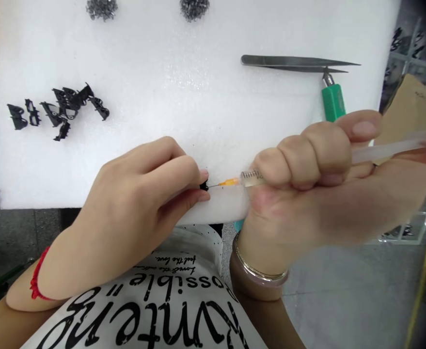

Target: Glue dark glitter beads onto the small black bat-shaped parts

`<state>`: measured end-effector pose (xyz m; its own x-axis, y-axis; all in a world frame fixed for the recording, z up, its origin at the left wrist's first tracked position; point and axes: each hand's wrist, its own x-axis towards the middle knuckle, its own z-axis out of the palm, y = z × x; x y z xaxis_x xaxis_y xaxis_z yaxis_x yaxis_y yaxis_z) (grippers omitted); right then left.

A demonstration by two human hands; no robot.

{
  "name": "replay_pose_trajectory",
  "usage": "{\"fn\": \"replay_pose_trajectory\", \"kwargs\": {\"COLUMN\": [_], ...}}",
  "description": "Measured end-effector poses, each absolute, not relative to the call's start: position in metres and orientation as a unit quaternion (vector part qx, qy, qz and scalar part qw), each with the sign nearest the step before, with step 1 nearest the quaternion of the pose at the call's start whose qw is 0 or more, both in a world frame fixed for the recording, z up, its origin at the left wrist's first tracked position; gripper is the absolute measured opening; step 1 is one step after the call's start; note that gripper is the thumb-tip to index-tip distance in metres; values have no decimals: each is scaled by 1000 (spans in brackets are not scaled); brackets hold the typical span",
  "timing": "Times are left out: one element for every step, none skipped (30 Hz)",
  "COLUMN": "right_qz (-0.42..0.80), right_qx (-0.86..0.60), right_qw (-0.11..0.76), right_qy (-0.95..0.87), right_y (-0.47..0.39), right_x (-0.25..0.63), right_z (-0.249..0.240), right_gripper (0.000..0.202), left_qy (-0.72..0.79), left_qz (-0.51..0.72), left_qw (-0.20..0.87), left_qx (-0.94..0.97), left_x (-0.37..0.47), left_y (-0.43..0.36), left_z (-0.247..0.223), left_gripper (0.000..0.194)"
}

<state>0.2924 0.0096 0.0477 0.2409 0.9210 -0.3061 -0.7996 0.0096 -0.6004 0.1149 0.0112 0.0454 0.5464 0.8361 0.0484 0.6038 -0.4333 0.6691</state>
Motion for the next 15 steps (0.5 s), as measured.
{"fn": "replay_pose_trajectory", "kwargs": {"right_qz": [614,617,620,622,626,628,631,633,633,633,631,630,629,626,625], "right_qx": [-340,-329,-319,-309,-303,-300,-301,-303,-304,-305,-305,-304,-305,-306,-309], "right_qw": [707,710,712,714,713,713,710,708,708,708,710,711,713,714,715], "right_qy": [-84,-84,-86,-89,-90,-89,-84,-79,-76,-72,-70,-68,-65,-61,-57], "right_y": [11,11,12,13,13,13,13,13,13,13,13,13,13,13,14], "right_x": [292,291,291,290,290,290,289,289,289,289,289,289,289,289,289], "right_z": [48,49,49,49,49,49,49,49,49,50,50,51,51,52,52], "right_gripper": [63,60,57,55,53,52,52,51,51,51,51,51,51,51,51], "left_qy": [434,432,430,429,429,431,434,434,434,432,430,429,430,432,434], "left_qz": [193,196,199,200,198,196,193,192,192,193,196,196,195,193,190], "left_qw": [306,305,303,301,300,298,298,298,298,298,297,297,297,298,300], "left_qx": [825,826,827,828,829,829,828,828,828,829,830,830,830,829,828], "left_x": [115,114,114,114,114,114,114,115,115,116,116,116,116,116,116], "left_y": [11,11,11,11,11,11,11,11,11,11,11,11,11,11,11], "left_z": [45,45,46,46,46,46,47,47,47,47,47,47,47,47,47], "left_gripper": [4,4,3,3,3,3,3,3,3,2,2,2,3,3,4]}}
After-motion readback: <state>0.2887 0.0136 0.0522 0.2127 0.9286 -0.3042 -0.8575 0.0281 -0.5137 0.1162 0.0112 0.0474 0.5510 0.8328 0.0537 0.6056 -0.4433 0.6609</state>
